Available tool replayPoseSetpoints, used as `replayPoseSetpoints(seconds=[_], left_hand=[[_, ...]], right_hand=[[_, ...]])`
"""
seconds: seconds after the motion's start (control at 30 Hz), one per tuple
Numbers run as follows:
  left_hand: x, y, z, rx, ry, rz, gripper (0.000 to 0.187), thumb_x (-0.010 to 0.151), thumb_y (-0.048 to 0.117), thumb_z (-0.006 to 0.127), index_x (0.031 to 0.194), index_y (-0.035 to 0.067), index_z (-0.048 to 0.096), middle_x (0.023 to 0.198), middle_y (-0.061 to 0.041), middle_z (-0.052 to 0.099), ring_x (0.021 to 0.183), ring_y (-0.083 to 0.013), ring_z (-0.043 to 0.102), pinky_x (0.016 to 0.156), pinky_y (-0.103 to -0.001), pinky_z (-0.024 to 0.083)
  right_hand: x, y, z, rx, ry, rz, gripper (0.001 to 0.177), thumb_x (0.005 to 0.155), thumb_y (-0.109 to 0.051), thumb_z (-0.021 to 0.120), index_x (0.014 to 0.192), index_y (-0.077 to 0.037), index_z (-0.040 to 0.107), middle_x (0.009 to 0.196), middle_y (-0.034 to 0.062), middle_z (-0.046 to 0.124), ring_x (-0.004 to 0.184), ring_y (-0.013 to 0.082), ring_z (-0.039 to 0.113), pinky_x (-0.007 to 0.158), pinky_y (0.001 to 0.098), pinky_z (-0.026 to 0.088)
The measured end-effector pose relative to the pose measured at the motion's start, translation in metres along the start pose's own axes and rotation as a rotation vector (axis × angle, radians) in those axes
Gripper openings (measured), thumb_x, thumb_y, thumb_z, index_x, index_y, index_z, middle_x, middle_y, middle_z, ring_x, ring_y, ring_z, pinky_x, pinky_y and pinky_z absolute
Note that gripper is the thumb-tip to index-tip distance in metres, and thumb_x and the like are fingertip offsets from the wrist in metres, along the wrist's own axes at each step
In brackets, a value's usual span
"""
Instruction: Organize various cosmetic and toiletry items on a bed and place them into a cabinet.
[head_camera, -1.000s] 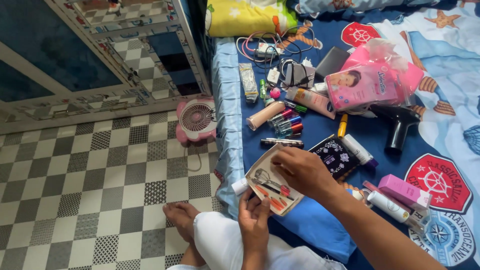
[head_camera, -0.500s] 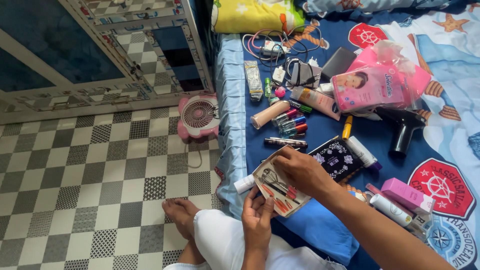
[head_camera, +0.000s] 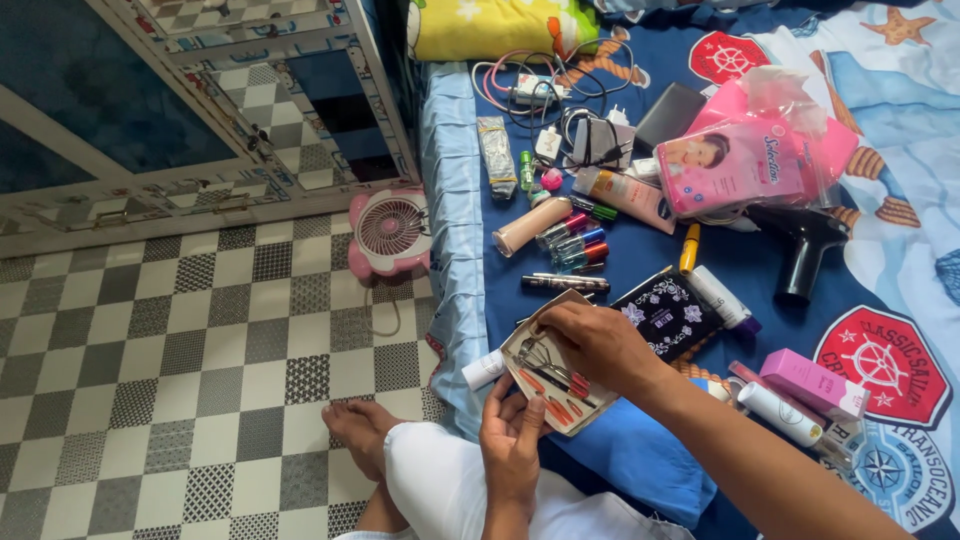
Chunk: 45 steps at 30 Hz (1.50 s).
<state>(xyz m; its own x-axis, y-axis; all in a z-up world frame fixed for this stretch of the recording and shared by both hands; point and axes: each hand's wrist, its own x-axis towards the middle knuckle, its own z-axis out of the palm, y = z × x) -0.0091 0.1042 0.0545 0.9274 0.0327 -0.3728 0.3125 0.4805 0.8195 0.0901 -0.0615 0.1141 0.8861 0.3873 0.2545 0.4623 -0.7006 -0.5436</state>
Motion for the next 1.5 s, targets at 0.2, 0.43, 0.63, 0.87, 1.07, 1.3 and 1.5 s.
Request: replayPoseSetpoints(seconds=[0.2,0.43,0.63,0.87,1.07,1.3,1.5], left_hand=[[0.007,-0.015,-0.008,-0.031,0.002,0.041,0.067,0.09,0.022,0.071,0.147,0.0,0.043,0.117,-0.016,0.07,0.1,-0.0197,0.07,0.084,-0.034,0.058],[0.011,-0.014,-0.007,-0.109,0.17,0.134,0.057,0.094,0.016,0.063,0.145,0.002,0.042,0.118,-0.015,0.069,0.103,-0.0214,0.07,0.086,-0.037,0.06],[0.007,-0.005,-0.002,-0.099,0.277,0.175,0.055,0.095,0.015,0.062,0.144,0.001,0.043,0.119,-0.016,0.069,0.104,-0.0228,0.07,0.086,-0.036,0.06],[0.012,-0.011,-0.011,-0.084,0.457,0.25,0.06,0.097,0.016,0.06,0.15,0.004,0.036,0.118,-0.018,0.068,0.103,-0.0245,0.07,0.081,-0.035,0.06],[0.014,-0.014,-0.012,-0.083,0.515,0.236,0.061,0.096,0.018,0.06,0.15,0.004,0.035,0.119,-0.015,0.069,0.103,-0.0236,0.07,0.08,-0.035,0.059],[0.017,-0.012,-0.013,-0.086,0.534,0.216,0.06,0.096,0.018,0.06,0.149,0.004,0.035,0.118,-0.017,0.069,0.103,-0.0261,0.071,0.078,-0.035,0.061],[0.014,-0.008,-0.008,-0.12,0.471,0.196,0.059,0.095,0.017,0.06,0.148,0.004,0.037,0.12,-0.017,0.068,0.106,-0.0253,0.071,0.082,-0.036,0.062]], right_hand=[[-0.008,0.003,-0.041,0.077,0.182,0.104,0.021,0.086,-0.009,0.071,0.107,-0.008,0.071,0.099,0.0093,0.074,0.084,0.0278,0.072,0.073,0.0365,0.058],[-0.039,0.081,-0.058,0.117,0.45,0.482,0.017,0.092,-0.013,0.073,0.107,-0.005,0.075,0.089,0.0083,0.075,0.075,0.0165,0.072,0.068,0.0302,0.056],[-0.021,0.105,-0.019,0.109,0.169,0.367,0.02,0.084,-0.014,0.076,0.102,-0.007,0.073,0.092,0.0103,0.072,0.082,0.0261,0.07,0.074,0.0359,0.055],[0.025,0.136,0.03,-0.071,0.087,0.006,0.019,0.075,-0.006,0.073,0.093,-0.011,0.071,0.094,0.0089,0.069,0.092,0.0333,0.066,0.079,0.0452,0.053],[0.038,0.157,0.044,-0.159,-0.072,0.042,0.018,0.071,-0.012,0.076,0.088,-0.012,0.069,0.086,0.0082,0.067,0.089,0.0327,0.067,0.073,0.0472,0.053],[0.027,0.122,0.002,-0.135,-0.061,0.029,0.017,0.078,-0.015,0.074,0.093,-0.009,0.069,0.089,0.0114,0.069,0.088,0.0329,0.067,0.074,0.0458,0.054],[-0.039,0.106,-0.038,0.531,0.232,0.527,0.027,0.089,-0.013,0.075,0.113,-0.001,0.072,0.086,0.0071,0.073,0.076,0.0148,0.068,0.07,0.0296,0.056]])
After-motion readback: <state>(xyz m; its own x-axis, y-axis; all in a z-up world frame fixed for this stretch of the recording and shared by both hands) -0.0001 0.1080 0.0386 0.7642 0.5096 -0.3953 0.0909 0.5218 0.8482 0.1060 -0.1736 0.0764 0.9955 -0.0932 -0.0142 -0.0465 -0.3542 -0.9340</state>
